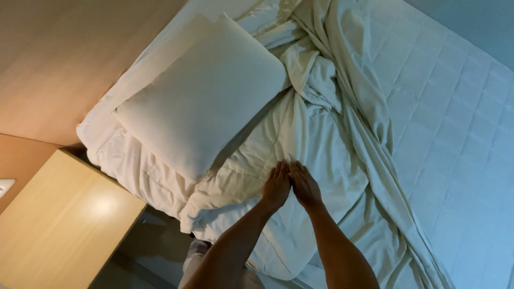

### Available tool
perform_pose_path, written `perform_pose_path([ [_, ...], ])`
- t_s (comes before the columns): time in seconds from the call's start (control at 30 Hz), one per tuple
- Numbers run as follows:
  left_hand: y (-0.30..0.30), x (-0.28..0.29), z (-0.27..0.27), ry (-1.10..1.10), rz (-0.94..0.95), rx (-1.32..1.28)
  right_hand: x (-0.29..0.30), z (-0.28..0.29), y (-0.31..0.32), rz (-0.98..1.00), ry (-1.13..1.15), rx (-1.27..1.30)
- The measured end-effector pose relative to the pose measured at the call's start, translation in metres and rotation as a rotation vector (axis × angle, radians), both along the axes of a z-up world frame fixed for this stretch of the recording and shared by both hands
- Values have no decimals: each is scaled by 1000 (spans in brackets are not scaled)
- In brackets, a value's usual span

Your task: The person places a white pillow on an orange chair and smooths it, then moves to the bed to arrange the pillows and spread the white bedsheet over the mattress. The person smooths the sheet and tucks it under the mattress.

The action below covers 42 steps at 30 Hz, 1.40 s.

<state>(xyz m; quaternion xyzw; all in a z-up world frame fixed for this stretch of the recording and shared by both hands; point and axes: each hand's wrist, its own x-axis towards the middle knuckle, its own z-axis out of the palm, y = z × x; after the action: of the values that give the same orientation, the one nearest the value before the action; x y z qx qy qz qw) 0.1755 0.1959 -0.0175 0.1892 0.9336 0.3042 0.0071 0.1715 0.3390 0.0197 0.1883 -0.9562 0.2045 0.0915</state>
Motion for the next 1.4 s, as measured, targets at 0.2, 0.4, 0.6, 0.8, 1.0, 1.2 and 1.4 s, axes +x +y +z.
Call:
perform_pose_path([
  [0.2,-7,23,29,-90,-9,-87,31,3,0,-13,-135,3],
  [0.4,-59,-14,36,56,34,-219,-12,41,-59,-64,-79,241],
  [0.6,-127,-52,76,109,135,-244,-64,67,-121,-30,-40,231],
  [0.8,-183,-89,83,158,206,-350,-103,78,-172,21,-65,222],
  [1.0,-221,-124,87,159,235,-294,-149,73,-206,68,-52,275],
  [1.2,-244,-158,76,140,262,-318,-186,70,-231,104,-130,263],
  [1.4,-258,-197,62,111,295,-294,-229,48,-240,129,-120,268],
])
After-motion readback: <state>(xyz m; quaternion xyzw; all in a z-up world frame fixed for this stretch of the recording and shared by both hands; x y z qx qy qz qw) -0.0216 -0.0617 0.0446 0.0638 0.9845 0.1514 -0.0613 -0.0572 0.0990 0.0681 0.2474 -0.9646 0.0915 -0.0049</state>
